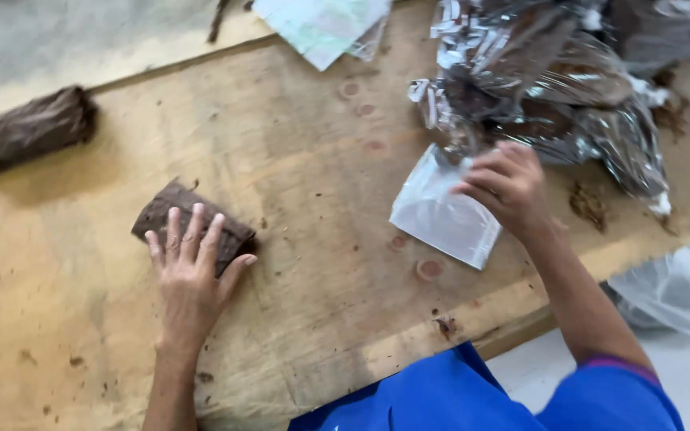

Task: The person places rectangular dark brown material blocks into clear plastic bags and ties the bags closed. The person repeats this process for several blocks, stacking the finished packages on the table.

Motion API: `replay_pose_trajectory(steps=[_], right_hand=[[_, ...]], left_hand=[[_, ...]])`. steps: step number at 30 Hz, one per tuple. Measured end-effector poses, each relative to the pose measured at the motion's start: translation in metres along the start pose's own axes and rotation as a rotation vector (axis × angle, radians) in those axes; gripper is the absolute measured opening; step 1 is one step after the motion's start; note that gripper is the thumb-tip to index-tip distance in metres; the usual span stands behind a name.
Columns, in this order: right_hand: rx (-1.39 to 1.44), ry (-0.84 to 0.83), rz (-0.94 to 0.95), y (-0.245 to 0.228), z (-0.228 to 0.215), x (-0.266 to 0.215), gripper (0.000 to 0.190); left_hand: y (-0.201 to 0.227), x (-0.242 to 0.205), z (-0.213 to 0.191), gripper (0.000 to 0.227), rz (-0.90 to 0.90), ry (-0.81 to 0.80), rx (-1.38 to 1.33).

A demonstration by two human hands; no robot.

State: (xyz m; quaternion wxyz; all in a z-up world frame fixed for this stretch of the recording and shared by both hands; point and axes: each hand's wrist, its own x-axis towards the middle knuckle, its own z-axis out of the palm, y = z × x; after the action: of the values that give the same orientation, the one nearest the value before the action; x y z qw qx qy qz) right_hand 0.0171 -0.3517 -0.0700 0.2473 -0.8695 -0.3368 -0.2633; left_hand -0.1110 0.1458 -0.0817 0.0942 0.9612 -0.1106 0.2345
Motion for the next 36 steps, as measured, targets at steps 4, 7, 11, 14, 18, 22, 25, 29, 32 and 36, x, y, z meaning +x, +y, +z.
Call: replay_pose_trajectory(steps=[4,7,11,14,18,22,25,29,32,36], right_hand=[[-0.045,0.017,-0.182,-0.013,0.024,0.068,0.027],[-0.048,0.027,-0.372,-0.028,0.043,0.103,0.040],[-0.012,0.142,-0.327,-0.042,0.032,0.107,0.031],[0.174,0.194,-0.256,-0.014,0.050,0.052,0.027],[0.288,-0.026,-0.301,-0.044,0.060,0.016,0.020],[0.143,-0.054,-0.280,-0.045,0.076,0.011,0.031],[0.117,-0.064,-0.271,-0.040,0.092,0.003,0.028],[0.152,-0.004,-0.176,-0.042,0.091,0.003,0.028],[0.138,0.113,-0.074,-0.054,0.078,0.026,0.034],[0.059,0.229,-0.020,-0.063,0.069,0.057,0.033]], left_hand=[[0.072,0.065,0.025,0.060,0.175,0.100,-0.232],[0.131,0.108,0.070,0.079,0.157,0.134,-0.375],[0.148,0.143,0.120,0.052,0.002,0.154,-0.586],[0.134,0.153,0.120,0.009,-0.112,0.093,-0.645],[0.132,0.158,0.099,0.013,-0.240,0.020,-0.813],[0.139,0.163,0.086,0.023,-0.288,0.017,-0.909],[0.137,0.162,0.090,0.021,-0.361,-0.009,-1.002],[0.132,0.161,0.096,0.011,-0.489,-0.047,-1.206],[0.132,0.164,0.089,0.014,-0.509,-0.102,-1.227],[0.128,0.160,0.103,0.018,-0.502,-0.222,-1.294]])
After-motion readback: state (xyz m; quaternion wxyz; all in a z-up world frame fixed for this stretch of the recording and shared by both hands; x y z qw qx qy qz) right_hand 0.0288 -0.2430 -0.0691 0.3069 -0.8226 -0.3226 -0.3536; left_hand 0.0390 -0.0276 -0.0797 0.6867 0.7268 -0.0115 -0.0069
